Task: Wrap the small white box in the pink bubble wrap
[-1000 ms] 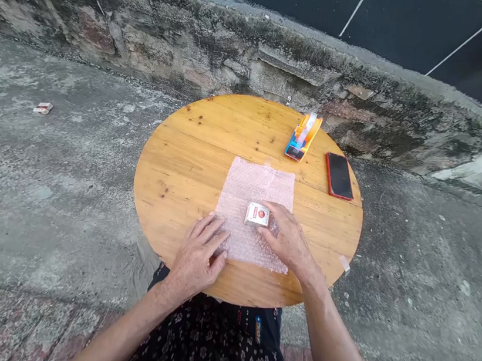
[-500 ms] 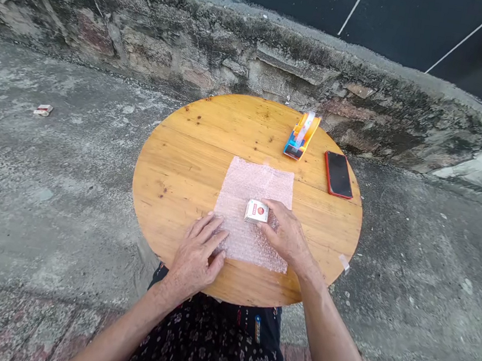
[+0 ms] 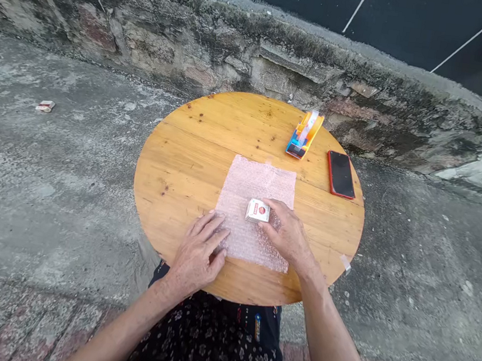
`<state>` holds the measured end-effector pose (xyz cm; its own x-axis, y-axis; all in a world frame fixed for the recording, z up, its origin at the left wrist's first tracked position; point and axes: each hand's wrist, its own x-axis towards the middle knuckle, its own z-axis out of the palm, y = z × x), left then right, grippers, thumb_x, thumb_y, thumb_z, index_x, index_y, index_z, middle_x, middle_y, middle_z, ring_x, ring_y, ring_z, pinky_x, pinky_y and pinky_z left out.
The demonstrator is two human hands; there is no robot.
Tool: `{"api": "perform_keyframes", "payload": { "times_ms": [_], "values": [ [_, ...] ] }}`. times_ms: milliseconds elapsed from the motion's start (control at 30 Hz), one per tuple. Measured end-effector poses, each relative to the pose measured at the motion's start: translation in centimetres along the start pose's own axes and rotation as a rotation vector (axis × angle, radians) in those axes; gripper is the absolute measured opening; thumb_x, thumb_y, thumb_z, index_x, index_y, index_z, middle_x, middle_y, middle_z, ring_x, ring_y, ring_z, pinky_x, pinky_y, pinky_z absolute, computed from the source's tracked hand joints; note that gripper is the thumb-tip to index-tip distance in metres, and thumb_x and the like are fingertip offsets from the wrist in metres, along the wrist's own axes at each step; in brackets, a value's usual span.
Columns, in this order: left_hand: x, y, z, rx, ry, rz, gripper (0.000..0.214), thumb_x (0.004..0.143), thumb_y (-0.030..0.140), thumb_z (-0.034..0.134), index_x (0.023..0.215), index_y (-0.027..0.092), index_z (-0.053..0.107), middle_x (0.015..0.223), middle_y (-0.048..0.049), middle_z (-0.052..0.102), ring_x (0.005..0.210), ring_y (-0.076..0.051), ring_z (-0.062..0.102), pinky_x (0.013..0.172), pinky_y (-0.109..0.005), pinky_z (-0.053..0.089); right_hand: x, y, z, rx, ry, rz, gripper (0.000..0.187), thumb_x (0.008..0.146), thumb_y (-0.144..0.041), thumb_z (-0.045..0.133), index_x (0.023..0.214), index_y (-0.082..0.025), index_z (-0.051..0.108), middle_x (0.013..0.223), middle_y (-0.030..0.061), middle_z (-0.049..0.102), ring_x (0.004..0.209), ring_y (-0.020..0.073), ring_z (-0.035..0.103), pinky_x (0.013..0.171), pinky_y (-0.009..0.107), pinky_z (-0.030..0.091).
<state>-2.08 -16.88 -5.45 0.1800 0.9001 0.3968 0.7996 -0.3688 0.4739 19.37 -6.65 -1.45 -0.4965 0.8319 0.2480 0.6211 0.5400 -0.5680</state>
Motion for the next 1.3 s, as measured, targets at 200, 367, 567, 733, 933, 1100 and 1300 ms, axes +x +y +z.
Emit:
{"api": "perform_keyframes", "payload": {
  "times_ms": [200, 367, 567, 733, 933, 1100, 1300],
  "values": [
    [-0.01, -0.04, 0.02, -0.001, 0.002, -0.002, 0.033, 0.082, 0.017, 0.054, 0.115, 0.016, 0.060, 0.137, -0.0126, 0.053, 0.135, -0.032, 0.038, 0.108, -0.056, 0.038, -0.02, -0.24, -0.09, 0.017, 0.000, 0.009, 0.046, 0.081, -0.016, 0.060, 0.126, -0.021, 0.053, 0.126, 0.0101, 0.060, 0.117, 0.0245, 0.056, 0.100, 0.044, 0.044],
    [-0.08, -0.12, 0.11, -0.010, 0.002, -0.001, 0.034, 0.082, 0.017, 0.054, 0.115, 0.017, 0.060, 0.137, -0.0125, 0.053, 0.135, -0.032, 0.037, 0.108, -0.056, 0.038, 0.02, -0.41, -0.21, 0.014, -0.008, 0.017, 0.046, 0.081, -0.016, 0.059, 0.126, -0.023, 0.053, 0.126, 0.0094, 0.060, 0.116, 0.0253, 0.057, 0.099, 0.046, 0.045],
    [-0.11, -0.09, 0.13, -0.004, -0.003, -0.007, 0.033, 0.082, 0.017, 0.054, 0.115, 0.016, 0.060, 0.138, -0.0119, 0.052, 0.136, -0.031, 0.036, 0.109, -0.055, 0.037, 0.00, -0.47, -0.18, 0.015, -0.009, 0.030, 0.047, 0.080, -0.015, 0.060, 0.126, -0.022, 0.053, 0.126, 0.0093, 0.060, 0.116, 0.0250, 0.057, 0.100, 0.045, 0.044],
    [-0.13, -0.05, 0.06, 0.002, -0.009, -0.009, 0.033, 0.082, 0.018, 0.054, 0.115, 0.016, 0.060, 0.138, -0.0121, 0.052, 0.136, -0.031, 0.036, 0.109, -0.054, 0.037, 0.00, -0.46, -0.12, 0.022, -0.007, 0.024, 0.047, 0.080, -0.015, 0.060, 0.125, -0.022, 0.053, 0.126, 0.0094, 0.060, 0.116, 0.0247, 0.056, 0.100, 0.045, 0.044],
    [-0.06, -0.02, 0.01, 0.003, -0.002, -0.006, 0.034, 0.082, 0.017, 0.054, 0.115, 0.016, 0.060, 0.137, -0.0125, 0.053, 0.135, -0.031, 0.037, 0.109, -0.055, 0.037, -0.03, -0.40, -0.13, 0.023, -0.009, 0.028, 0.047, 0.080, -0.015, 0.060, 0.126, -0.023, 0.052, 0.127, 0.0088, 0.060, 0.117, 0.0250, 0.056, 0.100, 0.045, 0.044],
    [-0.03, 0.03, 0.00, -0.003, -0.006, -0.009, 0.034, 0.082, 0.017, 0.054, 0.115, 0.017, 0.060, 0.137, -0.0117, 0.053, 0.135, -0.031, 0.037, 0.109, -0.055, 0.037, -0.11, -0.35, -0.11, 0.023, -0.008, 0.024, 0.047, 0.080, -0.016, 0.060, 0.126, -0.023, 0.052, 0.127, 0.0087, 0.060, 0.117, 0.0246, 0.056, 0.100, 0.045, 0.044],
    [-0.04, 0.03, 0.04, -0.009, -0.004, -0.011, 0.035, 0.081, 0.016, 0.054, 0.115, 0.017, 0.060, 0.138, -0.0116, 0.052, 0.135, -0.032, 0.038, 0.109, -0.055, 0.037, -0.02, -0.31, -0.08, 0.023, -0.008, 0.020, 0.047, 0.080, -0.016, 0.059, 0.126, -0.024, 0.052, 0.127, 0.0086, 0.060, 0.117, 0.0246, 0.056, 0.100, 0.045, 0.044]
  ]
}}
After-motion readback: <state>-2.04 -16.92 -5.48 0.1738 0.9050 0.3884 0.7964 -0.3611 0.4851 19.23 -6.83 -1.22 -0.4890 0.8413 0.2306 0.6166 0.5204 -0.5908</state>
